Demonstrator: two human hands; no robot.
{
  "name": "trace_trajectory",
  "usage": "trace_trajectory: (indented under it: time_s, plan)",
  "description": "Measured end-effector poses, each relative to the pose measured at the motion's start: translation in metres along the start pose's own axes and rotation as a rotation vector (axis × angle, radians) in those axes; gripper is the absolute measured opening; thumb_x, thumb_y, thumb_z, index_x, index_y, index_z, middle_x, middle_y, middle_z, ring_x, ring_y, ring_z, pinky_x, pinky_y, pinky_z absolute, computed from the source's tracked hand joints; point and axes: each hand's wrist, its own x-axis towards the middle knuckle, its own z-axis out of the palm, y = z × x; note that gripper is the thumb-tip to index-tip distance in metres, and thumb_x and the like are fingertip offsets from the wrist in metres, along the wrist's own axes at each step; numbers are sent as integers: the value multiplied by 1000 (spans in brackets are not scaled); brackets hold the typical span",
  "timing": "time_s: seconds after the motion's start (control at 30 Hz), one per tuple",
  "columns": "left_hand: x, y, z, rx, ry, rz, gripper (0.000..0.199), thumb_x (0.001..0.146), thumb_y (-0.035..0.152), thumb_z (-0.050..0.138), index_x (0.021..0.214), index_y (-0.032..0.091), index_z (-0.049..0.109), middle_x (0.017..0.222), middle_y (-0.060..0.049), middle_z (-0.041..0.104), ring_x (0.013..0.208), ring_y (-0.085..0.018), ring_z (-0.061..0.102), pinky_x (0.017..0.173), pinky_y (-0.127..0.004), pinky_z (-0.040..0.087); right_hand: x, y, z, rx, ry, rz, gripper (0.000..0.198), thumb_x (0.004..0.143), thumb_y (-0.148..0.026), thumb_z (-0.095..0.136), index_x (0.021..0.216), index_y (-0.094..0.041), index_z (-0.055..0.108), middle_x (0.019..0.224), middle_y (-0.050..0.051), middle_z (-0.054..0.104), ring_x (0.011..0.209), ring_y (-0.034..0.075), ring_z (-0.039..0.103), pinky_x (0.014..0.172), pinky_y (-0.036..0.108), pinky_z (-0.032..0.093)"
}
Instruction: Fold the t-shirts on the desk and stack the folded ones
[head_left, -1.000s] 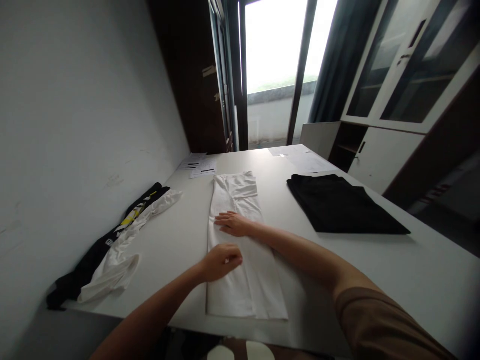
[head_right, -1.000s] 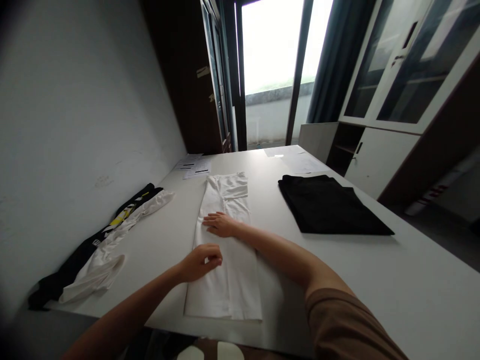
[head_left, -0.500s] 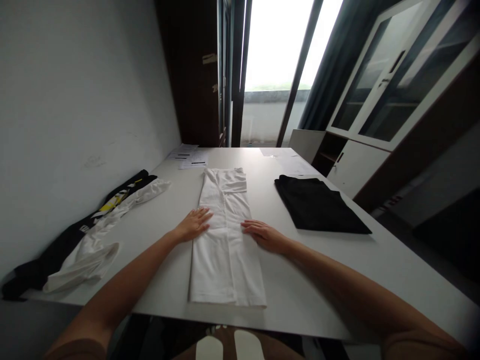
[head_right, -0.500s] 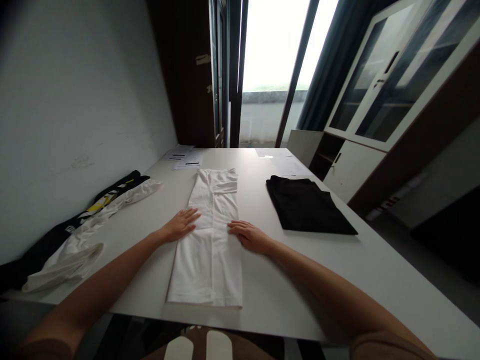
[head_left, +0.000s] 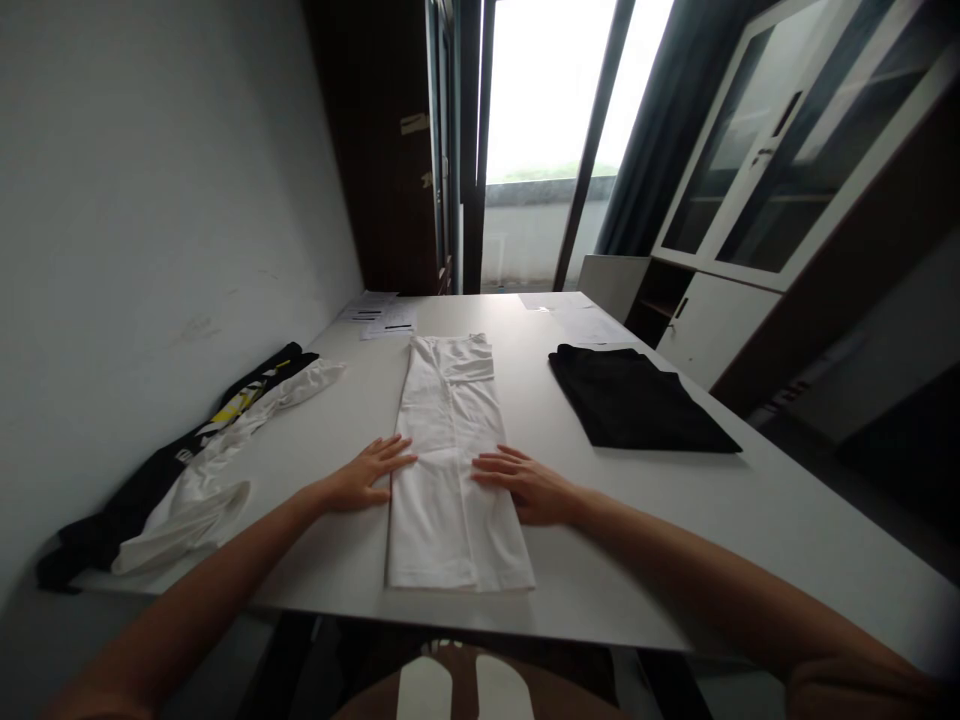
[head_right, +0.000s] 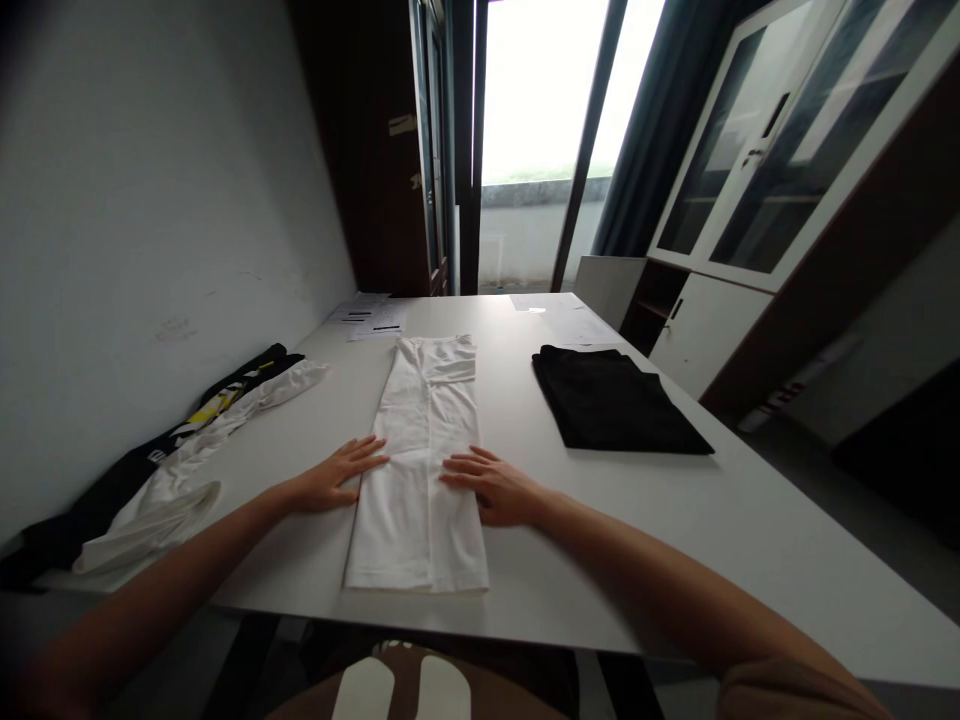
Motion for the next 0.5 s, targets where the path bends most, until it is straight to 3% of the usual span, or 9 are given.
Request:
trace_trajectory:
  time_s: [0.13, 0.3, 0.4, 0.5]
  plan:
    - [-10, 32, 6, 16, -13, 71, 88, 87, 47, 74, 163, 35, 33, 173, -6, 18, 160, -37, 12, 128, -57, 9, 12, -8, 6, 19, -23, -79, 78, 85, -40, 73, 158, -31, 47, 160, 11, 47, 147, 31, 44, 125, 52, 23]
    - [-13, 59, 20, 61, 31, 157, 81, 86, 27, 69, 161, 33, 38, 169, -6, 32, 157, -33, 26, 129, -57, 8, 18, -18, 12, 140, -11, -137, 63, 89, -41, 68, 150, -32, 57, 151, 8, 58, 142, 28, 51, 123, 47, 29]
    - [-10, 66, 20, -2, 63, 192, 62, 95, 22, 55, 156, 32, 47, 163, -6, 43, 152, -28, 38, 130, -53, 14, 18, -19, 14, 311, 74, -34, 47, 95, -44, 60, 139, -27, 67, 140, 9, 66, 133, 27, 59, 119, 43, 38]
    - [-9, 68, 15, -173, 114, 177, 43, 103, 30, 46, 143, 28, 61, 150, -7, 59, 140, -27, 53, 127, -47, 25, 15, -12, 20, 490, 156, 184, 42, 100, -50, 50, 114, -21, 77, 114, 8, 76, 112, 28, 69, 105, 40, 51]
